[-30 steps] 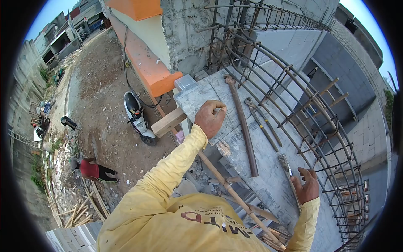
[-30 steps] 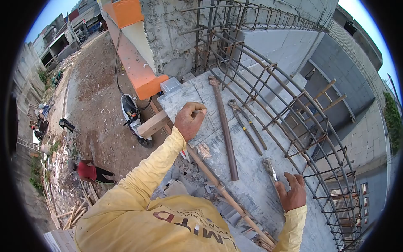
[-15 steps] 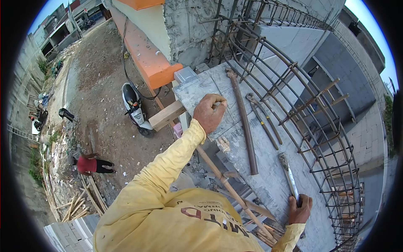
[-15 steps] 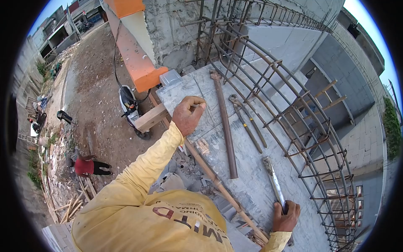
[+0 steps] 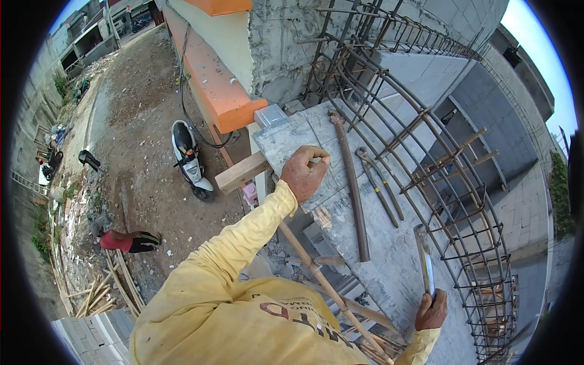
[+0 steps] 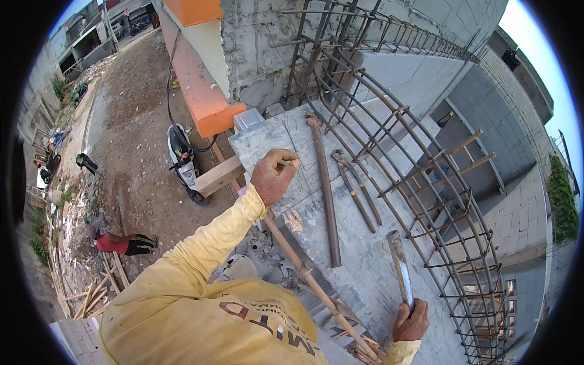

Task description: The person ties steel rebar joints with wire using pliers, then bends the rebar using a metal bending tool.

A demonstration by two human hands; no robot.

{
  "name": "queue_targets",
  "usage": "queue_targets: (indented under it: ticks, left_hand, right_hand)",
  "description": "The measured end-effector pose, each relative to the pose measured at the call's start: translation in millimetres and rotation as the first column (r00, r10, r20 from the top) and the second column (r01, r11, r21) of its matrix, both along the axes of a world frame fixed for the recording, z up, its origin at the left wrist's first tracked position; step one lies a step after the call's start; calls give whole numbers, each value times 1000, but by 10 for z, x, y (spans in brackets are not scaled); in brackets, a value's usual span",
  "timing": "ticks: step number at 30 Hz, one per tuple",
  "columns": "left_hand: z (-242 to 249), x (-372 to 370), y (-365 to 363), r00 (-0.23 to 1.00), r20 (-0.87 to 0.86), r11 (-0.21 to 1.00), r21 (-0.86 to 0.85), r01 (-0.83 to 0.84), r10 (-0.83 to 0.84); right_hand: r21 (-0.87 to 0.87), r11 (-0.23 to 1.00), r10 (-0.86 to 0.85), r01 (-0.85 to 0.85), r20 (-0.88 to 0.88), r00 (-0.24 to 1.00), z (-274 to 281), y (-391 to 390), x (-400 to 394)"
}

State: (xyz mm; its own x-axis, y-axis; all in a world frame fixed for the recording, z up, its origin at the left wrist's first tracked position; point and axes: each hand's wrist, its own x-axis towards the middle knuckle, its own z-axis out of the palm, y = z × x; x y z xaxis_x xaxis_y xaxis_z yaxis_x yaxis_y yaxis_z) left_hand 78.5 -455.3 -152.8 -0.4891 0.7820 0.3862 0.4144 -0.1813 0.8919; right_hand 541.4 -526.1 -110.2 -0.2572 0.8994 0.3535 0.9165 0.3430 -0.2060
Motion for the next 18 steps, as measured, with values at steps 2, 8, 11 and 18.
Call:
queue_targets:
  ticks: [2, 8, 11, 18]
  left_hand:
    - [-1, -2, -8, 999, 31, 1000, 3, 7, -8]
    - [-26, -46, -15, 977, 195, 997, 14, 82, -83]
    - [70, 19, -124, 977, 176, 988, 115, 100, -119]
    - [240, 507, -679, 481, 505, 565, 17, 825, -717]
  right_hand:
    - [-38, 999, 1, -2, -24, 1000, 179, 41, -51]
    - [-249, 967, -6, -56, -240, 971, 820, 166, -531]
    - [-568, 766, -211, -301, -665, 716, 964, 221, -933]
    - [-585, 481, -438, -653, -805, 399, 1039, 489, -1928]
